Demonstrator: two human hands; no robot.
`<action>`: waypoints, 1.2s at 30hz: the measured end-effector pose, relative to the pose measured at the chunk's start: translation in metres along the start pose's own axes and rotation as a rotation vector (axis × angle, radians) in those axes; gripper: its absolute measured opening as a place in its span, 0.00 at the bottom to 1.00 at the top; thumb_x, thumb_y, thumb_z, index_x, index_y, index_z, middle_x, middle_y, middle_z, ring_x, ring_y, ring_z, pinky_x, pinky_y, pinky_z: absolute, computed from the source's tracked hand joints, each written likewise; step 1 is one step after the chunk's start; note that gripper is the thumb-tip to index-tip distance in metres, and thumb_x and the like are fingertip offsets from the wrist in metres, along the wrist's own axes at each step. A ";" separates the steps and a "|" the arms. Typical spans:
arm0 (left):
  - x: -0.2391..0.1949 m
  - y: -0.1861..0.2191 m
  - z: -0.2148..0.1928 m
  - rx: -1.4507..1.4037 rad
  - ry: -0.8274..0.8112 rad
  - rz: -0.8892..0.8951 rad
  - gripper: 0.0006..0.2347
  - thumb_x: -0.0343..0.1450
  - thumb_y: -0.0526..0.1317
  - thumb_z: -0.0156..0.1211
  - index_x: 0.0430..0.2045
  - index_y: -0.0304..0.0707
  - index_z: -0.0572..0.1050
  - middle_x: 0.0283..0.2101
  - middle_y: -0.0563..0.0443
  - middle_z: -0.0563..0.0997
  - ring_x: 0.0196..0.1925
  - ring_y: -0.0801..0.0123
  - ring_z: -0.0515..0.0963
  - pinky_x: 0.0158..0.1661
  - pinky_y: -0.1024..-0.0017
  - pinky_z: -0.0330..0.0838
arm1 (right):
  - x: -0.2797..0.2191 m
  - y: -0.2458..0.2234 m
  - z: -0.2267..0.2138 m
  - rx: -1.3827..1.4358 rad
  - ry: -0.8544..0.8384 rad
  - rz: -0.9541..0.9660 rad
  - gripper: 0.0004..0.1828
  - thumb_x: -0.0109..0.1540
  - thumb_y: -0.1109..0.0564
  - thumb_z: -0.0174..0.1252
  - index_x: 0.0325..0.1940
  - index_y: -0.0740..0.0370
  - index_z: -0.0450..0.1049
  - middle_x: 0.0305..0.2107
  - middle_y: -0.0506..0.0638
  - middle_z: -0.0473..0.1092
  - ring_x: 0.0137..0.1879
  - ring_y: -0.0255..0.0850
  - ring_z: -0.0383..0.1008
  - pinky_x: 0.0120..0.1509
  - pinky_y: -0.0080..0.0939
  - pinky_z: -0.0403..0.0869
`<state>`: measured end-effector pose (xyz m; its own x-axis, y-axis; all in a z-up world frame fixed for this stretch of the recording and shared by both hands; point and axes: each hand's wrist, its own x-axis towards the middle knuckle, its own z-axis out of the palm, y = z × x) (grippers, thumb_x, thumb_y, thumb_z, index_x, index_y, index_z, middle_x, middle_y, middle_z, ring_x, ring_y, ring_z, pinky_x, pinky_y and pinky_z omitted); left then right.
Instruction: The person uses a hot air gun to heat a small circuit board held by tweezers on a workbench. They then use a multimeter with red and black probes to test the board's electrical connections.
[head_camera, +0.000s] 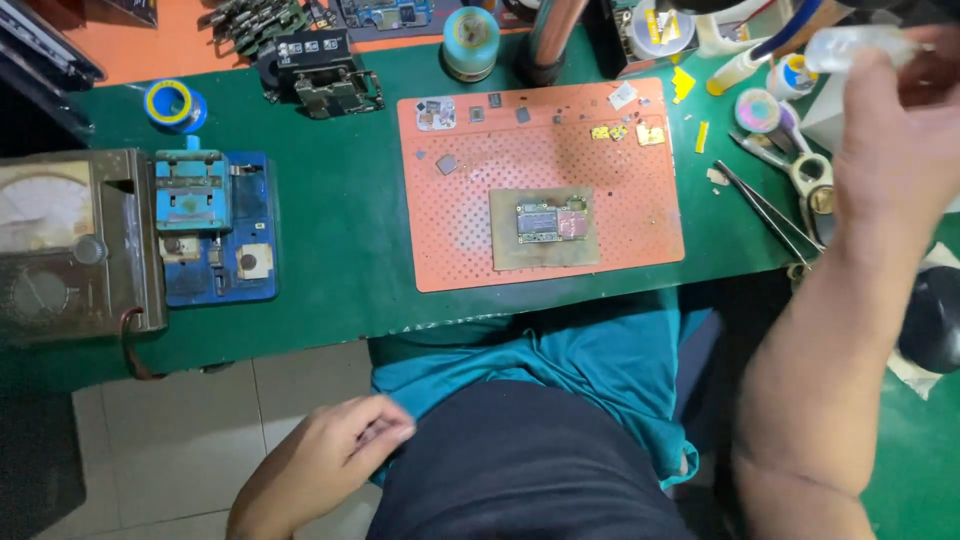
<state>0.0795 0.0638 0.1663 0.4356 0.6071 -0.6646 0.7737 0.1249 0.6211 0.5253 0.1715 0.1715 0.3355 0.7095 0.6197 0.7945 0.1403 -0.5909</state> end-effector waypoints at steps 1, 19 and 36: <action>0.007 0.016 -0.005 -0.009 -0.001 -0.007 0.07 0.63 0.47 0.49 0.22 0.52 0.75 0.25 0.66 0.80 0.28 0.83 0.77 0.29 0.82 0.67 | -0.010 -0.010 -0.005 0.003 -0.011 0.000 0.07 0.64 0.68 0.54 0.44 0.66 0.65 0.32 0.52 0.60 0.37 0.39 0.60 0.42 0.36 0.62; 0.111 0.067 -0.029 -0.008 1.284 0.867 0.05 0.61 0.31 0.55 0.26 0.40 0.74 0.23 0.57 0.72 0.27 0.65 0.72 0.34 0.70 0.61 | -0.106 -0.112 0.042 0.346 -0.521 0.043 0.16 0.50 0.58 0.59 0.38 0.70 0.67 0.17 0.53 0.66 0.16 0.34 0.61 0.21 0.28 0.64; 0.112 0.070 -0.030 -0.089 1.271 0.891 0.04 0.62 0.32 0.53 0.25 0.38 0.74 0.21 0.55 0.71 0.25 0.64 0.72 0.32 0.70 0.62 | -0.103 -0.129 0.053 0.271 -0.464 -0.114 0.11 0.54 0.59 0.59 0.35 0.69 0.72 0.17 0.55 0.61 0.18 0.41 0.60 0.21 0.32 0.62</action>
<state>0.1682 0.1642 0.1478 0.0255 0.7441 0.6675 0.4374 -0.6088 0.6619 0.3616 0.1171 0.1564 -0.0519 0.9008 0.4310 0.6331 0.3635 -0.6835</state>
